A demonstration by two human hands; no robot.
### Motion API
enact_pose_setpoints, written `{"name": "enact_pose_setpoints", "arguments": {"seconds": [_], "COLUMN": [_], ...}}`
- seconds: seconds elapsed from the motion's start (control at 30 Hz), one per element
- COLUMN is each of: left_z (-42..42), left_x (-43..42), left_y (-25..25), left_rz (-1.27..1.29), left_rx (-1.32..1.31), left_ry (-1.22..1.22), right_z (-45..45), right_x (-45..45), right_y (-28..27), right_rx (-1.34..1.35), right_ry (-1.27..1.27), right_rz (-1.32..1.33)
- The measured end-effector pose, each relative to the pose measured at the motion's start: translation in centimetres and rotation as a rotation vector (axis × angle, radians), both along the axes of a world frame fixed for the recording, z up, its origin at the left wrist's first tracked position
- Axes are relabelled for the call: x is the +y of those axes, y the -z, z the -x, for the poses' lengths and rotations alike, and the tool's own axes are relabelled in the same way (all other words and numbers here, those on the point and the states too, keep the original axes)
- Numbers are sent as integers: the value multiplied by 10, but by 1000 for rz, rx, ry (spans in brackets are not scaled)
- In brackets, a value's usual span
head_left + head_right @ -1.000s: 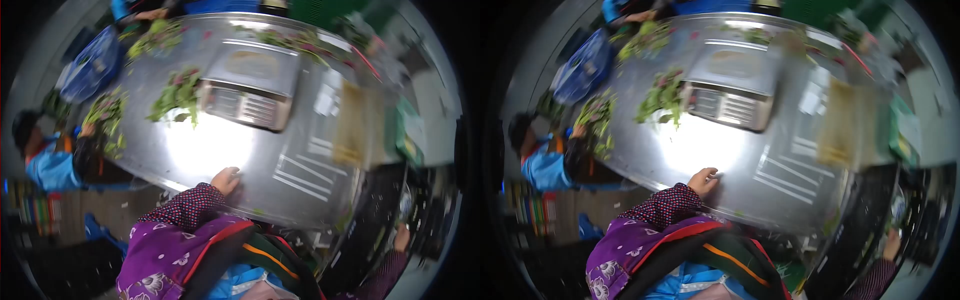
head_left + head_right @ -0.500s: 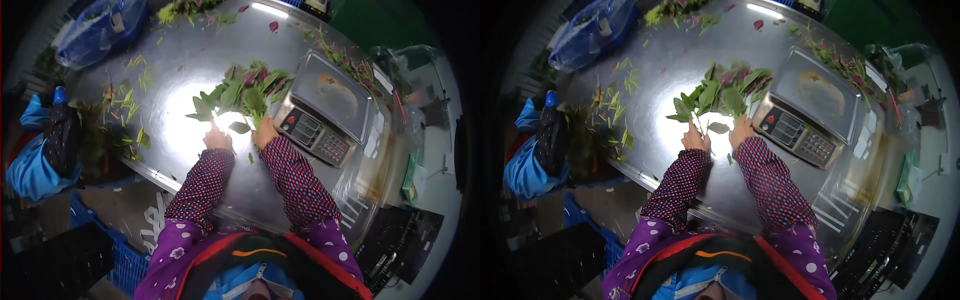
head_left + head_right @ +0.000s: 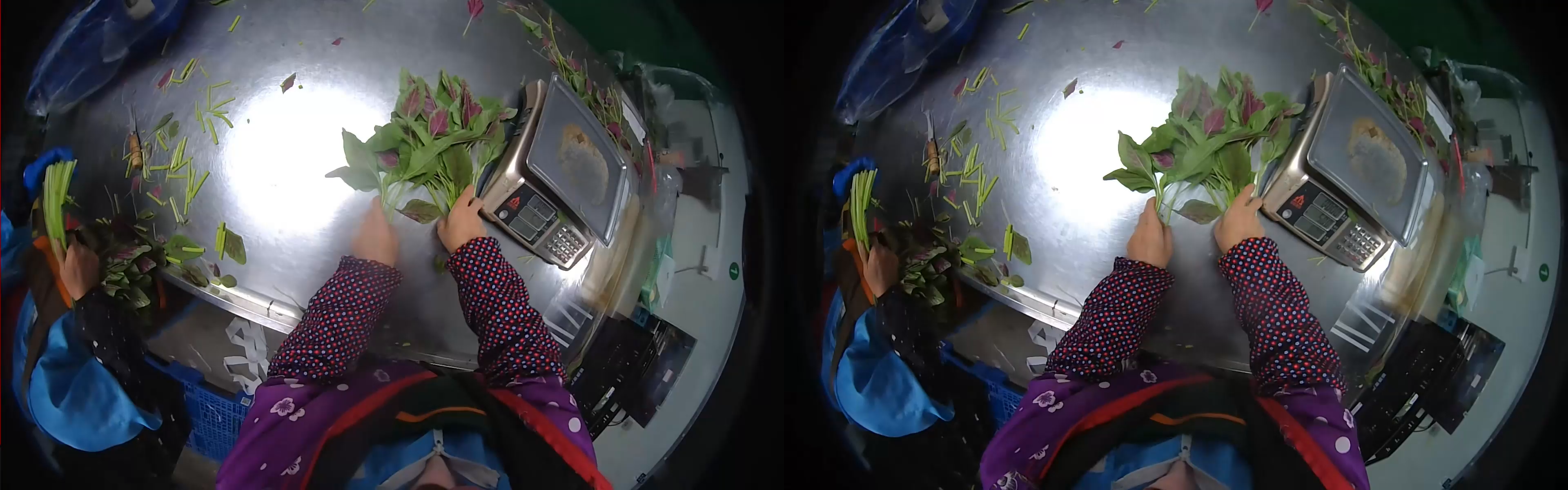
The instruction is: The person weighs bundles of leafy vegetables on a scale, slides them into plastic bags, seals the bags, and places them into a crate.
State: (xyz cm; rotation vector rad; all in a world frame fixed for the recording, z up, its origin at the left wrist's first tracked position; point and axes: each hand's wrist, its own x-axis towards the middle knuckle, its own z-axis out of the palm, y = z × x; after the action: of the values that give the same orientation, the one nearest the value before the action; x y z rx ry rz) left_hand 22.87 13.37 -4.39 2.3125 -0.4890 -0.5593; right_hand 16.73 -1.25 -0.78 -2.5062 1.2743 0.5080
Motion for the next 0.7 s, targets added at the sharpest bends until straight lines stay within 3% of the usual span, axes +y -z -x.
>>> {"name": "enact_pose_setpoints", "arguments": {"seconds": [0.13, 0.27, 0.37, 0.4, 0.5, 0.57, 0.6, 0.63, 0.67, 0.7], "left_z": [-30, -55, -33, -30, -35, -80, -106, -137, -160, -178], "left_x": [35, 53, 12, 7, -3, 8, 24, 45, 53, 71], "left_y": [9, 9, 1, 5, 13, 22, 14, 28, -8, -18], "left_rz": [45, 295, 354, 304, 45, -178, -67, -148, -293, -270], "left_rx": [-144, 244, -193, -207, -201, -179, -80, -208, -194, -263], "left_ry": [-35, -151, 200, 293, 586, 696, 430, 329, 201, 42], "right_z": [2, -6, -15, -9, -4, 4, 2, 2, 11, 13], "right_x": [-6, -13, -16, -11, -10, -5, -6, -6, -8, -9], "right_y": [16, 32, 9, 5, -1, 1, -4, -7, 5, 10], "right_rx": [-14, 88, 16, -56, 253, 44, -46, -136, -278, -243], "right_ry": [-124, -35, 39, -10, -42, 7, 1, -2, -40, -40], "right_rz": [118, 135, 76, 130, -117, -26, -25, -24, 56, 48]}}
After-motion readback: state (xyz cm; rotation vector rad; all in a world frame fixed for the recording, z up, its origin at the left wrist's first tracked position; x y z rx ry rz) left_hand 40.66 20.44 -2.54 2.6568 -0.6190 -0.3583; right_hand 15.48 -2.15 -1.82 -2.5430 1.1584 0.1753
